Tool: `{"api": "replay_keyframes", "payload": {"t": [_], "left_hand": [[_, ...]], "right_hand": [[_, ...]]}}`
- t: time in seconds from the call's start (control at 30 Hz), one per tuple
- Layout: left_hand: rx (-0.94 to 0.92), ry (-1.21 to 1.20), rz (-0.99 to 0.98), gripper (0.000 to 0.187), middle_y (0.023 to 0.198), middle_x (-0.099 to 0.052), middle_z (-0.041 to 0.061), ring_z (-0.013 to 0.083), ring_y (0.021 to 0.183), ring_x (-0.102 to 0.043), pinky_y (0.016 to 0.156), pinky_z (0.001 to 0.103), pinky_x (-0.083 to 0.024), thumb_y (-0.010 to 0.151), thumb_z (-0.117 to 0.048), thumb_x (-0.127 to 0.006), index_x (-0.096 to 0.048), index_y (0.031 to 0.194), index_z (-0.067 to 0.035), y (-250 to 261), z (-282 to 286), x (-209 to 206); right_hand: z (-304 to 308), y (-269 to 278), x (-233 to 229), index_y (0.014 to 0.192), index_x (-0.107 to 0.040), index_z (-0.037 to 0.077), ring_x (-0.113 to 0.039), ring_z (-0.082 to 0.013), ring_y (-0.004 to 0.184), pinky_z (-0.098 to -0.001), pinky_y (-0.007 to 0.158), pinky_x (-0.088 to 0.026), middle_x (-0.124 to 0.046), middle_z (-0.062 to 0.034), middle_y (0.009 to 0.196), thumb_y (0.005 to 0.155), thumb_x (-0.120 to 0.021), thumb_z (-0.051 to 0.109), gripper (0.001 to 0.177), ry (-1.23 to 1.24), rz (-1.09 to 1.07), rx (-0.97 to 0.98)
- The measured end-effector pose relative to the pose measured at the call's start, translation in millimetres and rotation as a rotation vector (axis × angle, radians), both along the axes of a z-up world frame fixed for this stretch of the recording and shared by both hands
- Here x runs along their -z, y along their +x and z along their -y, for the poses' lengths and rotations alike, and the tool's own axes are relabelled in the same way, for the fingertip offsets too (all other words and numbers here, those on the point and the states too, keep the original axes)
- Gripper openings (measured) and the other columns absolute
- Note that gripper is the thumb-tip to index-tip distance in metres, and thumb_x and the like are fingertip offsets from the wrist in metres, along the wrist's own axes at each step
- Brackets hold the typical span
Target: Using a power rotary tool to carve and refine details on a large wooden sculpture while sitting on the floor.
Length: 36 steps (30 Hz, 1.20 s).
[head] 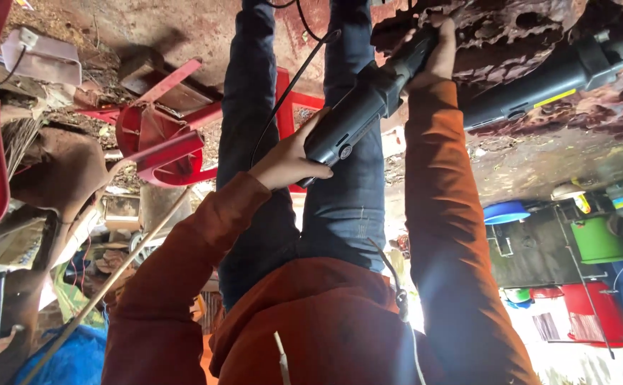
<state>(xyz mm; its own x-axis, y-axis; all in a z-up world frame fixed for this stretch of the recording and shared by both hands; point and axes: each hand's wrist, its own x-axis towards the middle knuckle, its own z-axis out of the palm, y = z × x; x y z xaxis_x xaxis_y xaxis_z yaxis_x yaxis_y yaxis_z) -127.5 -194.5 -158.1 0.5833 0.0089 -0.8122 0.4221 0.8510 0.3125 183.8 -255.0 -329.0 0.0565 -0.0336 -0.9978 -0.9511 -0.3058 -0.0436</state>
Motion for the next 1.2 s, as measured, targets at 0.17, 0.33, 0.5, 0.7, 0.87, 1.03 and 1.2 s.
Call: {"api": "replay_keyframes", "payload": {"t": [0.17, 0.33, 0.5, 0.7, 0.87, 1.03, 1.2], "left_hand": [[0.016, 0.013, -0.003, 0.105, 0.136, -0.063, 0.016, 0.0274, 0.112, -0.068, 0.087, 0.032, -0.054, 0.067, -0.011, -0.076, -0.025, 0.158, -0.02, -19, 7, 2], [0.177, 0.097, -0.007, 0.109, 0.138, -0.063, 0.014, 0.0261, 0.109, -0.07, 0.082, 0.031, -0.056, 0.065, -0.011, -0.076, -0.021, 0.159, -0.024, -37, 14, 17], [0.508, 0.189, 0.007, 0.106, 0.106, -0.073, 0.012, 0.0274, 0.081, -0.07, 0.066, 0.036, -0.052, 0.069, -0.022, -0.074, -0.023, 0.161, -0.031, -45, -22, 39], [0.541, 0.13, 0.018, 0.106, 0.117, -0.072, 0.012, 0.0281, 0.085, -0.071, 0.069, 0.036, -0.053, 0.064, -0.013, -0.071, -0.027, 0.159, -0.031, -33, -61, 47], [0.59, 0.16, 0.042, 0.107, 0.123, -0.07, 0.012, 0.0277, 0.091, -0.07, 0.072, 0.034, -0.052, 0.062, -0.013, -0.073, -0.029, 0.159, -0.027, -29, -83, 60], [0.641, 0.181, 0.058, 0.109, 0.12, -0.071, 0.012, 0.0279, 0.087, -0.071, 0.069, 0.036, -0.052, 0.062, -0.015, -0.072, -0.027, 0.159, -0.031, -32, -89, 67], [0.674, 0.244, 0.059, 0.11, 0.118, -0.071, 0.014, 0.0312, 0.086, -0.072, 0.069, 0.039, -0.054, 0.064, -0.014, -0.073, -0.024, 0.16, -0.035, -34, -87, 68]], "right_hand": [[18, -20, 11, 0.094, -0.058, 0.012, -0.056, -0.0197, 0.054, -0.0352, 0.055, -0.052, -0.059, -0.007, 0.068, 0.074, -0.071, 0.019, 0.025, -0.025, 0.044, 0.022], [21, -40, -10, 0.091, -0.055, 0.016, -0.056, -0.0154, 0.057, -0.0273, 0.053, -0.044, -0.058, -0.002, 0.067, 0.084, -0.066, 0.026, 0.015, 0.146, 0.143, 0.018], [33, -47, -7, 0.099, -0.055, 0.015, -0.058, -0.0156, 0.056, -0.0306, 0.054, -0.044, -0.057, -0.0001, 0.066, 0.084, -0.062, 0.028, 0.021, 0.133, 0.205, 0.107], [21, -44, -2, 0.086, -0.055, 0.015, -0.058, -0.0152, 0.052, -0.0299, 0.053, -0.051, -0.059, -0.0001, 0.062, 0.081, -0.065, 0.024, 0.014, 0.143, 0.19, 0.237], [15, -40, 9, 0.079, -0.055, 0.013, -0.057, -0.0168, 0.054, -0.0312, 0.055, -0.051, -0.059, -0.0022, 0.063, 0.08, -0.064, 0.022, 0.012, 0.157, 0.161, 0.279], [8, -42, 9, 0.078, -0.053, 0.012, -0.057, -0.0176, 0.052, -0.0303, 0.051, -0.051, -0.059, -0.003, 0.063, 0.076, -0.066, 0.024, 0.018, 0.132, 0.185, 0.312], [0, -45, 5, 0.08, -0.056, 0.01, -0.059, -0.0181, 0.052, -0.0325, 0.052, -0.051, -0.06, -0.0018, 0.06, 0.077, -0.065, 0.026, 0.019, 0.177, 0.246, 0.247]]}}
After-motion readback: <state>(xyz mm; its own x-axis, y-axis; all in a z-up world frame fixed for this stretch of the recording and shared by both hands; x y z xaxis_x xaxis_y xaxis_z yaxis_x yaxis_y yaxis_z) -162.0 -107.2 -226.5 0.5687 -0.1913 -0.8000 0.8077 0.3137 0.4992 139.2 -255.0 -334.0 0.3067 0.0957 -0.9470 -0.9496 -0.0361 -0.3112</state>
